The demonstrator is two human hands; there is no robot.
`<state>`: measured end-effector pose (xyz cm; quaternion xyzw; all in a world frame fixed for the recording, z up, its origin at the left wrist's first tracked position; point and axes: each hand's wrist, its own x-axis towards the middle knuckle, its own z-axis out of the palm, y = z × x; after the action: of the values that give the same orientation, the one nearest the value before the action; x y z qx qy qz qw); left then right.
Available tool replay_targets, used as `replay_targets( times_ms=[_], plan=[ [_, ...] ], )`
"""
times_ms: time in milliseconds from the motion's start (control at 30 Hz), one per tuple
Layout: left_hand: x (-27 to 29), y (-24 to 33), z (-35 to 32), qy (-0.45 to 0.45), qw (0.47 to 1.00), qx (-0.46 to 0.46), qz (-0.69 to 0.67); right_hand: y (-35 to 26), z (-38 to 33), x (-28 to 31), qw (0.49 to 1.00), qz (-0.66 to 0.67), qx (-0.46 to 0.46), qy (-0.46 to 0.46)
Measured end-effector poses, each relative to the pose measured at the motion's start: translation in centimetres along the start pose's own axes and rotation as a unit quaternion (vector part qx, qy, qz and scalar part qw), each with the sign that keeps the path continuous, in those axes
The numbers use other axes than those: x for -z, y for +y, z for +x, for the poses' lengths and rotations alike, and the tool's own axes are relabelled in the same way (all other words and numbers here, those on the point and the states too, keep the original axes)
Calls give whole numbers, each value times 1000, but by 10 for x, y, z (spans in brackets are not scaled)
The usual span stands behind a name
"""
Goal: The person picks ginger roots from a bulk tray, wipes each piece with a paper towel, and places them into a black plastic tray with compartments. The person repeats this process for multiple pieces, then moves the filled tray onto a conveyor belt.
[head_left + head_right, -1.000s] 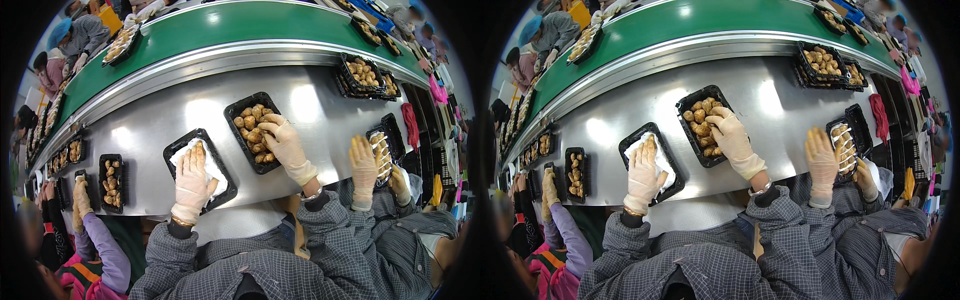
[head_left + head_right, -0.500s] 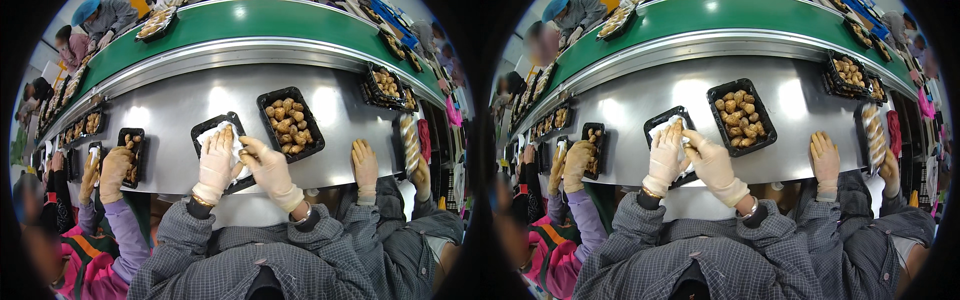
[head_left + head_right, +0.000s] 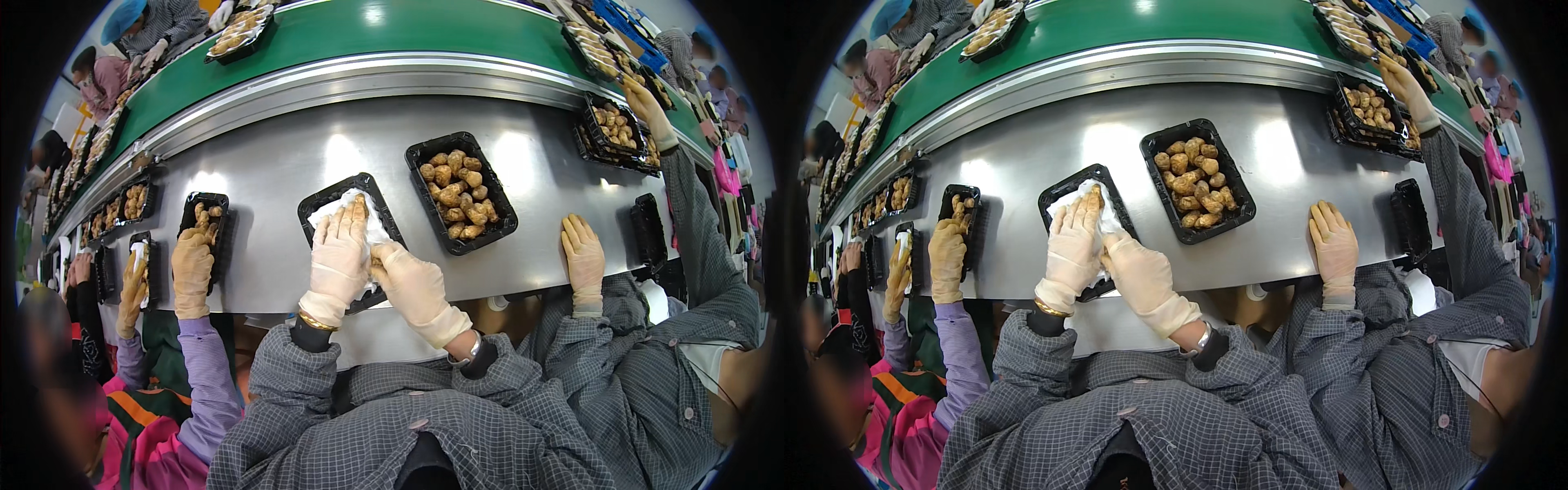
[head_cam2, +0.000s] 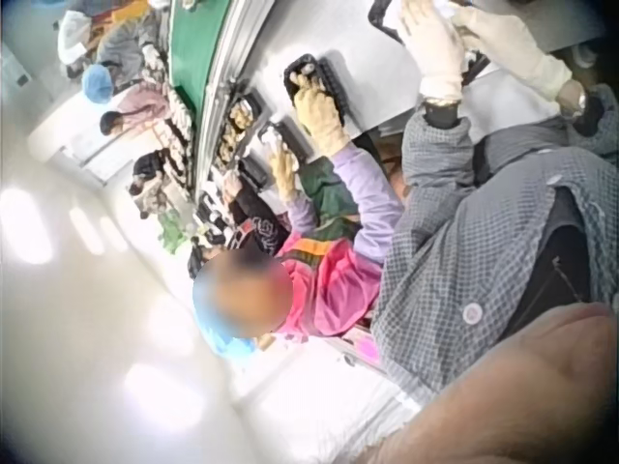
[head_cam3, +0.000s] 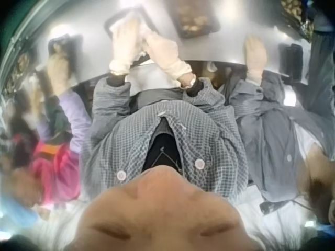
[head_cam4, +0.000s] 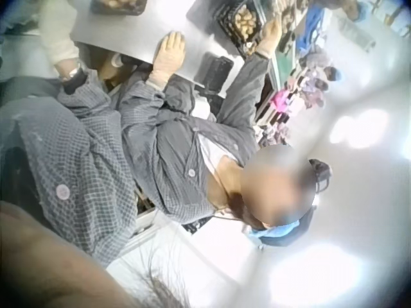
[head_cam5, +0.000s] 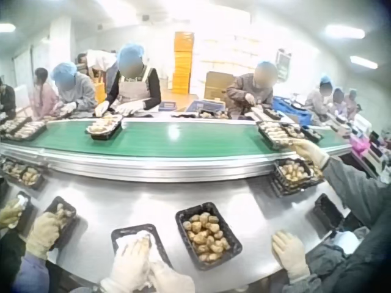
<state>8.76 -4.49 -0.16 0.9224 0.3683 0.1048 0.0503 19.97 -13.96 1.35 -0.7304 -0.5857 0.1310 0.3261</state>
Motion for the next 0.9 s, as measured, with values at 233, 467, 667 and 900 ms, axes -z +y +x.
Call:
replay_targets(
  times_ms=[233, 467, 667, 900],
  plan=[
    [2, -2, 0, -13, 1000, -5, -11, -2, 1, 2, 986, -116, 106, 61],
    [3, -1, -1, -21, 1000, -2, 0, 3, -2, 6, 975, -187, 120, 26],
    [1, 4, 1, -12, 1000, 10, 4, 1, 2, 16, 972, -172, 161, 10],
    [-1, 3, -1, -4, 1000, -5, 31, 67, 10, 86, 956, -194, -2, 222]
  ],
)
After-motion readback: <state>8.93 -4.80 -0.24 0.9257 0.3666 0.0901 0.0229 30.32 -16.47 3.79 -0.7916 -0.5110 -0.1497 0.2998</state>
